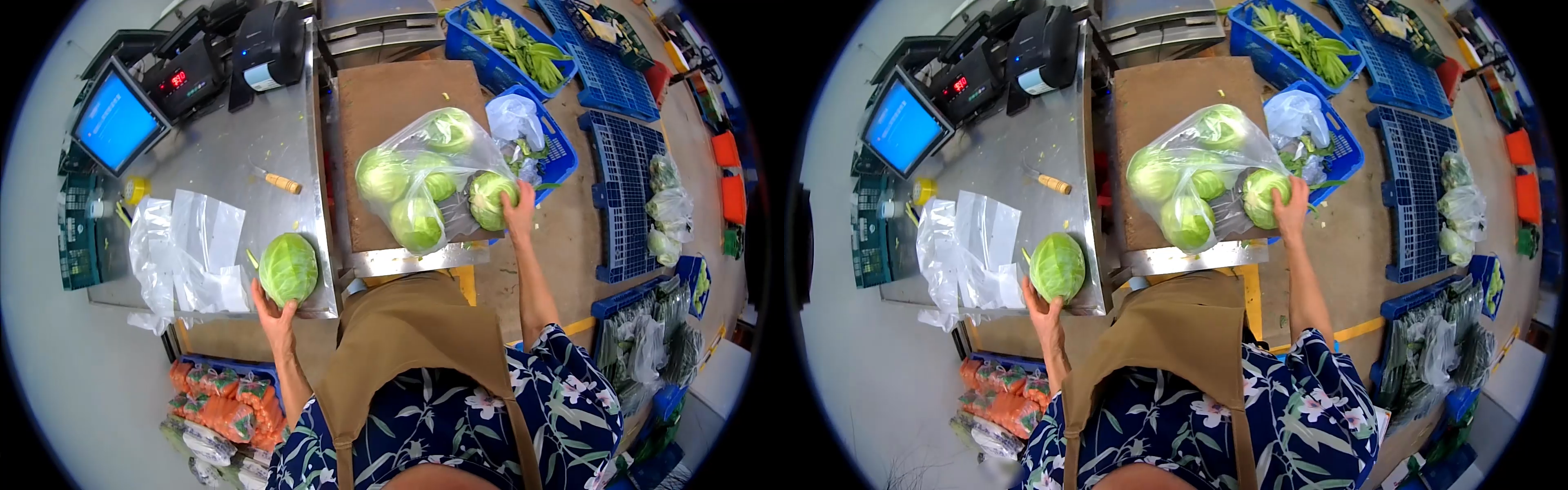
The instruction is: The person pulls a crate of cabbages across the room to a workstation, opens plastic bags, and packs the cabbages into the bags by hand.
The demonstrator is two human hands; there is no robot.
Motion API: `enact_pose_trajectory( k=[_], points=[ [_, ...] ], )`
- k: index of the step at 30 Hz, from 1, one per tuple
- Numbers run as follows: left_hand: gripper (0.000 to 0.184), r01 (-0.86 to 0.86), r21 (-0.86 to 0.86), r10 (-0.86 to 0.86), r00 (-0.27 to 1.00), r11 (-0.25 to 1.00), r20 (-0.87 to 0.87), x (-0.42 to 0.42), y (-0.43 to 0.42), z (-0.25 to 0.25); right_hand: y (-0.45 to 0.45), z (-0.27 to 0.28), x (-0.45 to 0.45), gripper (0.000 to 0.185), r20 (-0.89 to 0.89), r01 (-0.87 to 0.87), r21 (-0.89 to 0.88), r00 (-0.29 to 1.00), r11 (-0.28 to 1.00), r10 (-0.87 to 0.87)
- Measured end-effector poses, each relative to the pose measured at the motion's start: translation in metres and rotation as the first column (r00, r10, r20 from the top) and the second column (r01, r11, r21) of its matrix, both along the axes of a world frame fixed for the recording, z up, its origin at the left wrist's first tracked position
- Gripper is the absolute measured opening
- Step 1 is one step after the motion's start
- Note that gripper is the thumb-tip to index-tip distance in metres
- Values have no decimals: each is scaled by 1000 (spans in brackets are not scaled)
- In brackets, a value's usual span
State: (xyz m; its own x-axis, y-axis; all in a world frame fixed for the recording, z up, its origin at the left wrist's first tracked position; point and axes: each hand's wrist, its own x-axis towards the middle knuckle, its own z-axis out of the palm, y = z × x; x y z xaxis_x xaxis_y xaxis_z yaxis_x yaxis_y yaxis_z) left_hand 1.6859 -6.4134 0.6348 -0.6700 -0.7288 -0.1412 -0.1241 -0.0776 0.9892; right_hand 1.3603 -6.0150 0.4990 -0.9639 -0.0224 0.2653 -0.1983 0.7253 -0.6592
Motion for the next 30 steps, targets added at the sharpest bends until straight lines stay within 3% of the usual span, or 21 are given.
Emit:
enact_pose_trajectory(
  k=[4, 7, 10, 14, 20, 21, 24, 26, 28, 29, 30],
  points=[
    [87, -47, -21, 47, 999, 999, 0, 0, 3, 4, 18, -6, 6, 58, -22, 170, -80, 985, 982, -173],
    [82, -56, -47, 56, 998, 997, 3, 4, 1, 0, 31, -34, 12, 67, 122, 308, -146, 949, 940, -292],
    [78, -91, -99, 99, 991, 991, 88, 3, 1, 5, 45, -65, 13, 77, 344, 384, -337, 900, 860, -267],
    [72, -134, -210, 151, 986, 968, 64, 9, -9, 7, 49, -70, 17, 81, 421, 434, -411, 870, 802, -256],
    [61, -200, -387, 212, 977, 900, -11, 1, -27, 29, 45, -23, 55, 83, 544, 509, -497, 814, 703, -204],
    [56, -206, -412, 203, 978, 887, -53, -7, -24, 40, 43, -12, 67, 73, 547, 526, -468, 804, 710, -235],
    [53, -201, -438, 134, 975, 876, -179, -25, -17, 56, 65, -39, 105, 57, 623, 425, -410, 776, 807, -92],
    [50, -141, -428, 34, 968, 893, -248, -41, -7, 55, 62, -16, 139, 44, 749, 439, -352, 662, 827, -32],
    [51, -54, -401, -66, 958, 914, -279, -50, 15, 59, 66, -2, 178, 43, 813, 381, -321, 581, 867, 47],
    [35, -31, -421, -112, 943, 907, -312, -57, 28, 60, 78, -10, 197, 42, 806, 282, -286, 588, 916, 71],
    [35, 12, -398, -143, 942, 917, -302, -63, 43, 59, 91, -28, 216, 42, 797, 172, -252, 595, 952, 103]
  ],
)
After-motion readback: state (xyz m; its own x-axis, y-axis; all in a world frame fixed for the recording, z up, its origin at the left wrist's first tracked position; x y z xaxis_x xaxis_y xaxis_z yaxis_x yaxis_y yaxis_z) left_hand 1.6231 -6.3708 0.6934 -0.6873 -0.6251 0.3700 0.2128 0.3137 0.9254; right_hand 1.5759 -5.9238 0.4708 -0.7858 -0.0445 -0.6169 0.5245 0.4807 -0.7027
